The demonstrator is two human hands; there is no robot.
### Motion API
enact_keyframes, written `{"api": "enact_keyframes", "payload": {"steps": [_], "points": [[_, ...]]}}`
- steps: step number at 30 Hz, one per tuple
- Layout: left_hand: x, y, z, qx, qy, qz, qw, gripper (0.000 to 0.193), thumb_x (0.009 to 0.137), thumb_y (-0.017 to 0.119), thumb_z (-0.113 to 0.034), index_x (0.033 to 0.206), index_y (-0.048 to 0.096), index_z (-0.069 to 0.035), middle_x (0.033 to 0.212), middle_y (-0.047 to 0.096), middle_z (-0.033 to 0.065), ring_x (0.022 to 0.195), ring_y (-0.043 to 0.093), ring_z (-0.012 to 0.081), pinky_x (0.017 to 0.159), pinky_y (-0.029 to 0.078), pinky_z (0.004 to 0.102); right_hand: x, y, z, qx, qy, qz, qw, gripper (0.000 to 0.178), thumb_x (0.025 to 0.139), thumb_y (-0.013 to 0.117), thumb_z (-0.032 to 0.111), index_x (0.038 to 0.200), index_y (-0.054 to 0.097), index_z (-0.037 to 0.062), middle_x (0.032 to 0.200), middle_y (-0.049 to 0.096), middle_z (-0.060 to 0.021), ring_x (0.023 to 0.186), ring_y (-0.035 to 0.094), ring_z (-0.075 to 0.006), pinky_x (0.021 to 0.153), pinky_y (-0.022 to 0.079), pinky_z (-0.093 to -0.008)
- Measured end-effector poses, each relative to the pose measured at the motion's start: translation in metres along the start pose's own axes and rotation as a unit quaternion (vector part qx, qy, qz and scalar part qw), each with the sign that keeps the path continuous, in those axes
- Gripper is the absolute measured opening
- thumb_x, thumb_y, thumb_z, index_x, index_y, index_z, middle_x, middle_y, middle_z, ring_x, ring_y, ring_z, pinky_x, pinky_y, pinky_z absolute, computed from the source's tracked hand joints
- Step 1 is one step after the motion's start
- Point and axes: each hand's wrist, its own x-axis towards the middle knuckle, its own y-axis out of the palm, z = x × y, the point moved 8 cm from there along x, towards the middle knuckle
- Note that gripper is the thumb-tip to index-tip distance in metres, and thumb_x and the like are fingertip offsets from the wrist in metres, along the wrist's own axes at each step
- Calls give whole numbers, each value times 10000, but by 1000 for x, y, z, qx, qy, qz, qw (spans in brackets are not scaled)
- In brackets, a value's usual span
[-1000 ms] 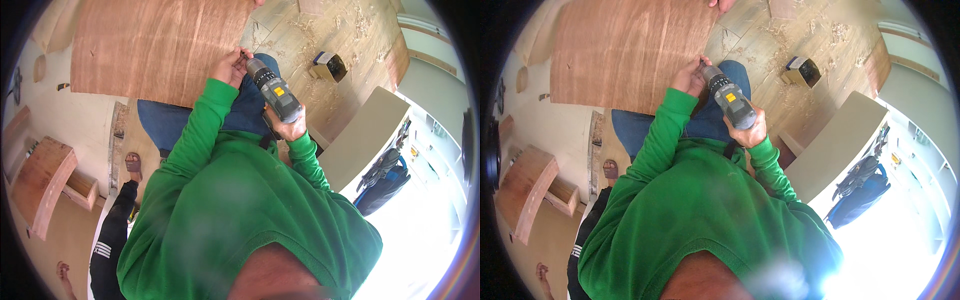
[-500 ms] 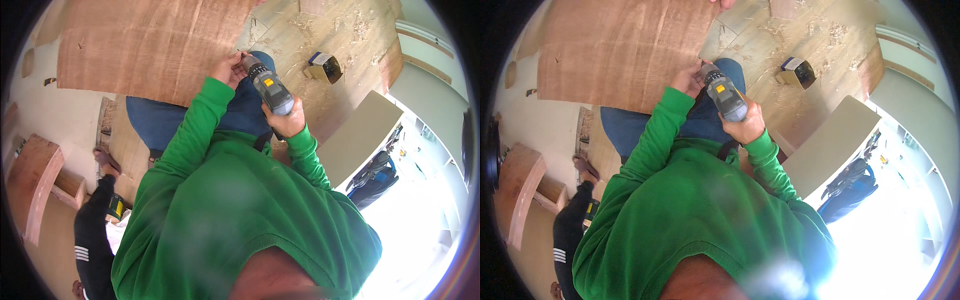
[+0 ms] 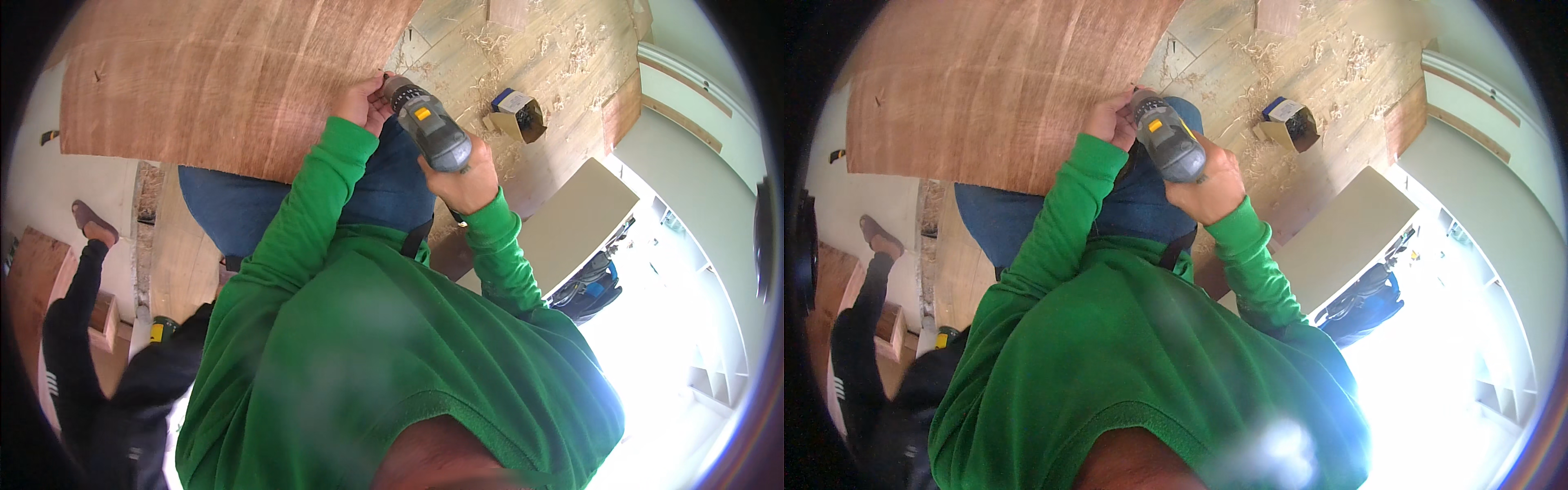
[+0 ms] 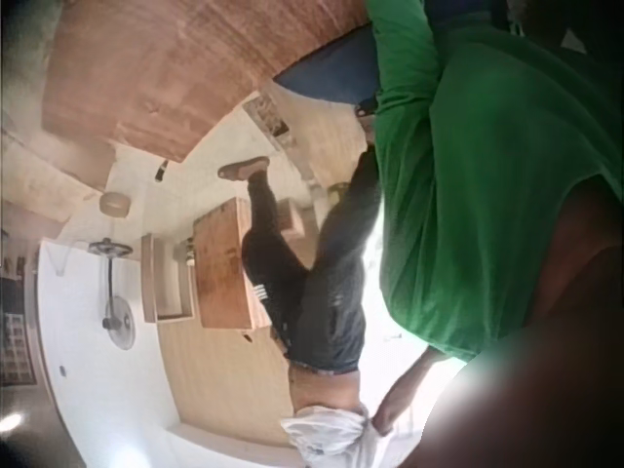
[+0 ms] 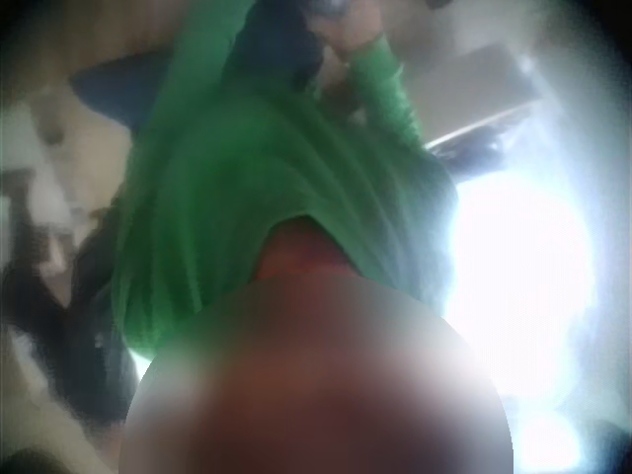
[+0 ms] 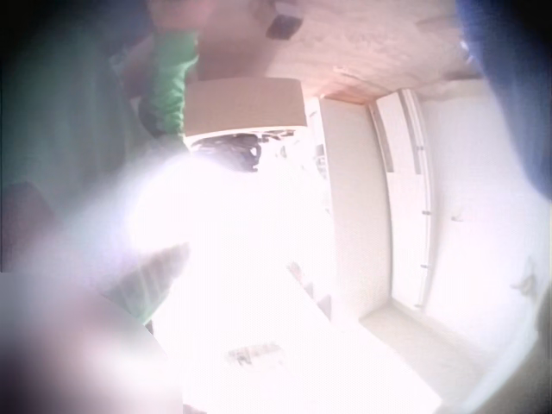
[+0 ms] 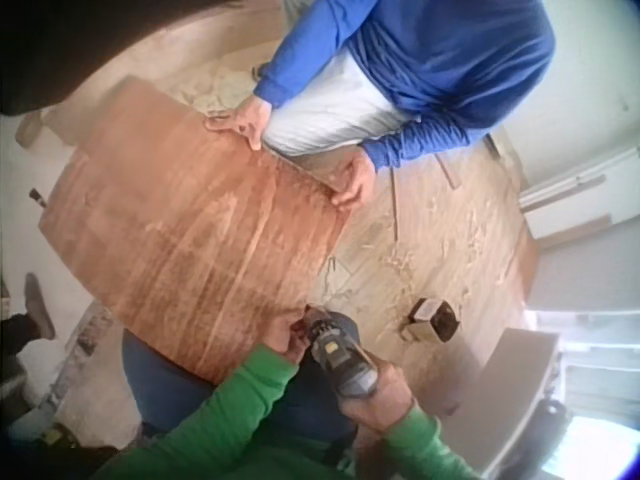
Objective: The person uses a cordless drill to drive screws into a wooden panel while another person holds it steady. The person repeatedly positions screws and operates the drill to fasten the panel to a larger wooden structure.
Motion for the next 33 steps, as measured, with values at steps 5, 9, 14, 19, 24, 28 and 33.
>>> {"api": "enact_keyframes", "payload": {"steps": [5, 9, 14, 19, 24, 28, 33], "points": [[8, -8, -1, 12, -3, -24, 1000, 221, 1084, 599, -188, 1144, 711, -7, 1060, 752, 108, 945, 715, 224, 853, 608, 381, 16, 7, -1, 3, 36, 12, 999, 374, 721, 803, 139, 1070, 746, 21, 861, 753, -220, 867, 748, -441, 801, 605, -462], [0, -13, -4, 30, -18, -42, 998, 240, 1080, 597, -206, 1091, 699, 11, 989, 743, 105, 858, 726, 238, 755, 621, 375, 17, 3, 0, -16, 55, 16, 998, 355, 718, 803, 150, 1041, 739, 18, 851, 747, -228, 863, 743, -453, 787, 603, -471], [-23, -11, -46, 283, 205, -41, 936, 207, 1005, 681, -100, 1177, 728, 4, 949, 729, 100, 816, 749, 261, 710, 630, 388, 22, 8, 5, -61, 29, 51, 996, 291, 771, 815, 144, 1006, 730, -5, 821, 743, -198, 786, 745, -370, 742, 587, -433], [-44, 30, -64, 584, 496, -27, 642, 413, 851, 665, 132, 1173, 794, -92, 1048, 709, 109, 852, 747, 235, 739, 589, 335, 25, 8, 10, -70, 64, 38, 995, 314, 746, 795, 164, 1017, 736, 16, 862, 741, -255, 888, 737, -474, 792, 600, -492], [-30, 28, -70, 542, 538, -14, 646, 419, 822, 687, 125, 1170, 787, -86, 1049, 706, 98, 809, 734, 237, 702, 581, 333, 29, 5, 21, -79, 72, 46, 993, 302, 747, 804, 172, 994, 736, 10, 864, 743, -257, 890, 743, -471, 790, 600, -484], [-28, 15, -70, 530, 523, -21, 667, 428, 813, 800, 15, 1222, 713, -78, 1069, 644, 115, 719, 693, 258, 654, 579, 379, 37, 5, 25, -86, 52, 58, 993, 304, 745, 815, 179, 982, 733, 7, 854, 742, -255, 879, 742, -471, 770, 594, -478], [-30, 4, -69, 505, 489, 14, 711, 581, 767, 739, 105, 1307, 601, -60, 1021, 534, 115, 632, 583, 213, 588, 527, 361, 49, 3, 25, -141, 2, 69, 988, 301, 745, 816, 176, 986, 745, 11, 843, 740, -252, 860, 740, -467, 756, 595, -465]]}}
